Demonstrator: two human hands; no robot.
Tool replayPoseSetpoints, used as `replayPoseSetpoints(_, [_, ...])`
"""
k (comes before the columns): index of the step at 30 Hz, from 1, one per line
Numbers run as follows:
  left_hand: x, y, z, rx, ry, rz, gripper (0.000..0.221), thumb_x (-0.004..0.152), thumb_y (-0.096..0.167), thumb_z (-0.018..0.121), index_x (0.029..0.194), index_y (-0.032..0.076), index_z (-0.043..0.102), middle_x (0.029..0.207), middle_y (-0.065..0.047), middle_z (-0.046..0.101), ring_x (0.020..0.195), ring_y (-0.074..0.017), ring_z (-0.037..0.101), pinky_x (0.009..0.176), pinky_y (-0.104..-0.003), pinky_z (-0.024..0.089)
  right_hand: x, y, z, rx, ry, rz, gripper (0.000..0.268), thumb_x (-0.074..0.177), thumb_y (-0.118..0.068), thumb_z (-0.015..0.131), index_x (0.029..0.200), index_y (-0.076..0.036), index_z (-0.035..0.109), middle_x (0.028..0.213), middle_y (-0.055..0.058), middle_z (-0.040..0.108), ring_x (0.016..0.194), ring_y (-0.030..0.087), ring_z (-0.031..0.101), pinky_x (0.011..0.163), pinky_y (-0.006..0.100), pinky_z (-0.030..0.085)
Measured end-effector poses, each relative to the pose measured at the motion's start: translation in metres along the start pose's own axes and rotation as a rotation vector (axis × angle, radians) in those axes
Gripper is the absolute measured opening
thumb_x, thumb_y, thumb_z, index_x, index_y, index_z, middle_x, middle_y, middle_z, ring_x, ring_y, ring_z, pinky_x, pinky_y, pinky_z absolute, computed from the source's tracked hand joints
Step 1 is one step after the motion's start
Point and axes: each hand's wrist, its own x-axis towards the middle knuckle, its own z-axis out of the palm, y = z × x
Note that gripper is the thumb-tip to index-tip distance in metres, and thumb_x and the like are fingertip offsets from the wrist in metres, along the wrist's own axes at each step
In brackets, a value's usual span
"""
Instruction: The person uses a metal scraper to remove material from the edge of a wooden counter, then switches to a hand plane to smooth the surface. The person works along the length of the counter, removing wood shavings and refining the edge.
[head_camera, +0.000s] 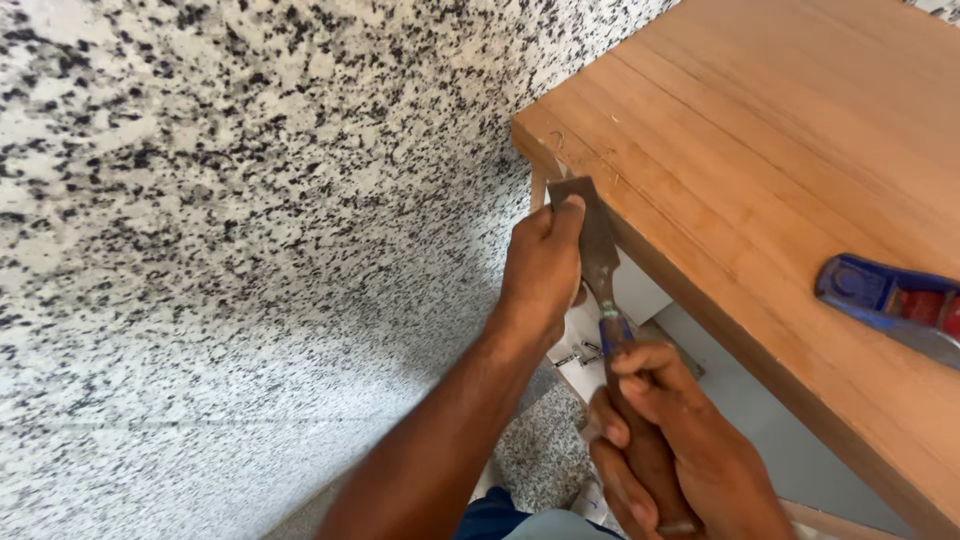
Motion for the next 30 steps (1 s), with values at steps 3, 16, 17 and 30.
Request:
replayPoseSetpoints(3, [0.007, 0.003, 0.004, -0.033, -0.020, -0.001, 0.032, 0.102, 0.030, 0.054, 0.077, 0.009, 0.057, 0.058, 0.002, 0.052, 0.040, -0.0071, 0.039, 0.033, -0.028, 0.028, 0.006, -0.003, -0.002, 0.059, -0.008, 0.014, 0.012, 0.109, -0.020, 0.047, 0.114, -0.010, 0.045, 0.080, 0.013, 0.049, 0.036, 0.016, 0.043, 0.024, 0.031, 0.037])
replayPoseSetpoints(16, [-0.008, 0.004, 0.000, -0.043, 0.007, -0.116, 0.030, 0.100, 0.032, 0.054, 0.080, 0.010, 0.059, 0.059, 0.002, 0.055, 0.042, -0.0076, 0.046, 0.035, -0.028, 0.033, -0.004, 0.017, -0.058, 0.256, -0.067, 0.101, 0.024, 0.105, -0.015, 0.055, 0.129, -0.014, 0.051, 0.093, 0.017, 0.048, 0.069, 0.021, 0.050, 0.055, 0.033, 0.047])
replayPoseSetpoints(17, [-0.007, 0.004, 0.000, -0.053, 0.008, -0.109, 0.031, 0.100, 0.032, 0.055, 0.079, 0.009, 0.059, 0.059, 0.002, 0.056, 0.041, -0.0084, 0.046, 0.035, -0.028, 0.033, -0.004, 0.021, -0.064, 0.196, -0.091, 0.051, 0.028, 0.103, -0.013, 0.056, 0.131, -0.014, 0.052, 0.094, 0.017, 0.047, 0.077, 0.023, 0.051, 0.060, 0.035, 0.049])
replayPoseSetpoints(30, [0.004, 0.004, 0.000, -0.052, -0.038, -0.027, 0.035, 0.104, 0.030, 0.054, 0.077, 0.008, 0.057, 0.058, 0.003, 0.050, 0.042, -0.0064, 0.042, 0.036, -0.028, 0.032, 0.005, 0.021, -0.045, 0.228, -0.051, -0.072, 0.016, 0.107, -0.013, 0.054, 0.122, -0.007, 0.055, 0.105, 0.011, 0.046, 0.082, 0.020, 0.046, 0.056, 0.033, 0.043])
